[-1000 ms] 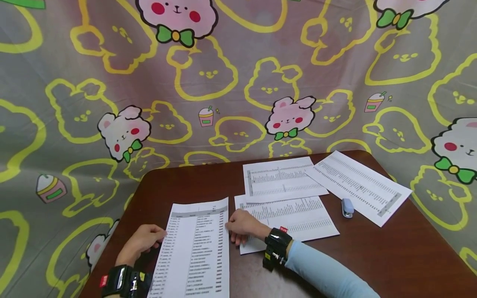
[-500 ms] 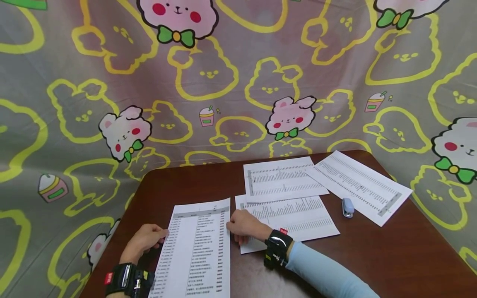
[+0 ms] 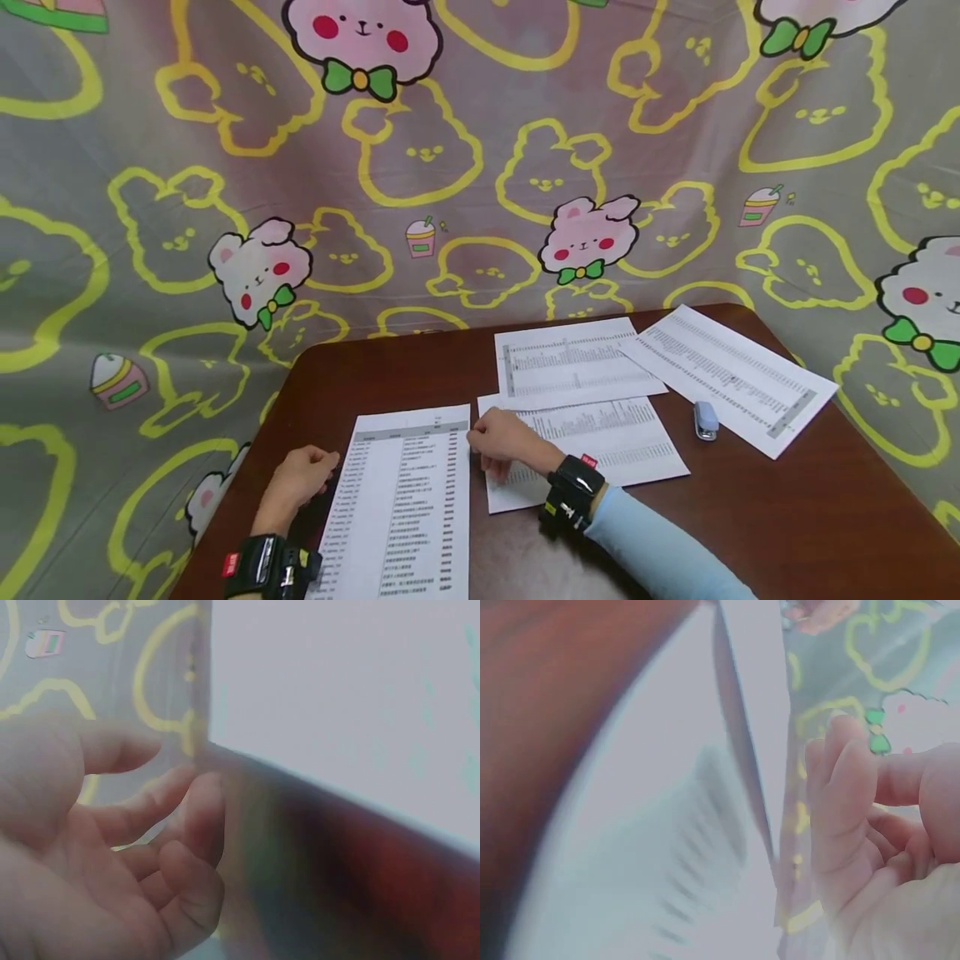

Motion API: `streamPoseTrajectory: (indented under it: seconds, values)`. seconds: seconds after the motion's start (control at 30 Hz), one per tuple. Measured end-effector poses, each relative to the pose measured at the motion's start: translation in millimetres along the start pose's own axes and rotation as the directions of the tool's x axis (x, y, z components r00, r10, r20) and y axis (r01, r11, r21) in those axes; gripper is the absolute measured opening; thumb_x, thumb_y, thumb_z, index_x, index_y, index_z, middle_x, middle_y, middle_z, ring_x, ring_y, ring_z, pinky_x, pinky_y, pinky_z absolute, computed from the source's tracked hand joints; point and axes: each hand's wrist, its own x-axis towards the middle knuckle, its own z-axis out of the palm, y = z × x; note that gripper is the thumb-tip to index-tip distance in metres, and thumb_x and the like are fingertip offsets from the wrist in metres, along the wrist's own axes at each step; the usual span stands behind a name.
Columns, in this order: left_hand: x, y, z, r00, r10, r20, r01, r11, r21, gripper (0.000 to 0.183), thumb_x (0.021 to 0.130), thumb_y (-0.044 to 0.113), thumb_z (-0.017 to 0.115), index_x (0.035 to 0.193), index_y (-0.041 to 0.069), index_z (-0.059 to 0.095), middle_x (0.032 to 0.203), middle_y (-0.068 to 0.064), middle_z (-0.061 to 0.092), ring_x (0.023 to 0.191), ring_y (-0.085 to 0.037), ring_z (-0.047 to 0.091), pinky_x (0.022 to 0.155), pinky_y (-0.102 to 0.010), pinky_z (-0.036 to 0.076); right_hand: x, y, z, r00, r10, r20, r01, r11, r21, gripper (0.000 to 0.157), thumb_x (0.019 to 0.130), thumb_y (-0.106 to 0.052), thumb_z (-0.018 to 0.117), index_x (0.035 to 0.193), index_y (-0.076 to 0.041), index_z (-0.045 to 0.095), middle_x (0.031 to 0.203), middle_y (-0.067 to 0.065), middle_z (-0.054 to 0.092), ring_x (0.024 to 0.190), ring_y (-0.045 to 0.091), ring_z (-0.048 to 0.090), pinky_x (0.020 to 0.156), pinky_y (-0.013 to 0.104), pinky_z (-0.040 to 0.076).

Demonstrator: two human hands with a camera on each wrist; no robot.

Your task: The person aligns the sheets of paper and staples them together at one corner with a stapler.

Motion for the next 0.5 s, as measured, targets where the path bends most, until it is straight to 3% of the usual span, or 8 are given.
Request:
streamPoseTrajectory:
  seconds: [0.23, 0.5]
  values:
    - [-6.6, 36.4, -3.0, 0.993, 0.080, -0.083, -0.085, 0.995, -0.051, 0.046, 0.095, 0.041, 0.044, 0.115, 0.001, 0.052, 0.098, -0.016, 0.058, 0.082, -0.027, 0.057, 0.060, -0.030, 0.043, -0.3, -2.2, -27.9, 1.000, 0.000, -0.004, 0.000, 0.993, 0.117, 0.031, 0.093, -0.022, 0.049, 0.091, 0.005, 0.063, 0.063, 0.016, 0.065, 0.042, 0.021, 0.059, 0.042, 0.038, 0.049]
    - [-8.4, 87.6, 17.6, 0.984, 0.157, -0.079, -0.164, 0.982, -0.093, 0.041, 0.094, 0.040, 0.047, 0.110, 0.003, 0.056, 0.096, -0.014, 0.062, 0.078, -0.024, 0.060, 0.060, -0.034, 0.049, -13.3, 9.3, -60.0, 0.993, 0.064, -0.101, -0.044, 0.981, 0.188, 0.035, 0.093, -0.028, 0.050, 0.097, 0.004, 0.064, 0.066, 0.014, 0.065, 0.045, 0.022, 0.060, 0.043, 0.036, 0.050]
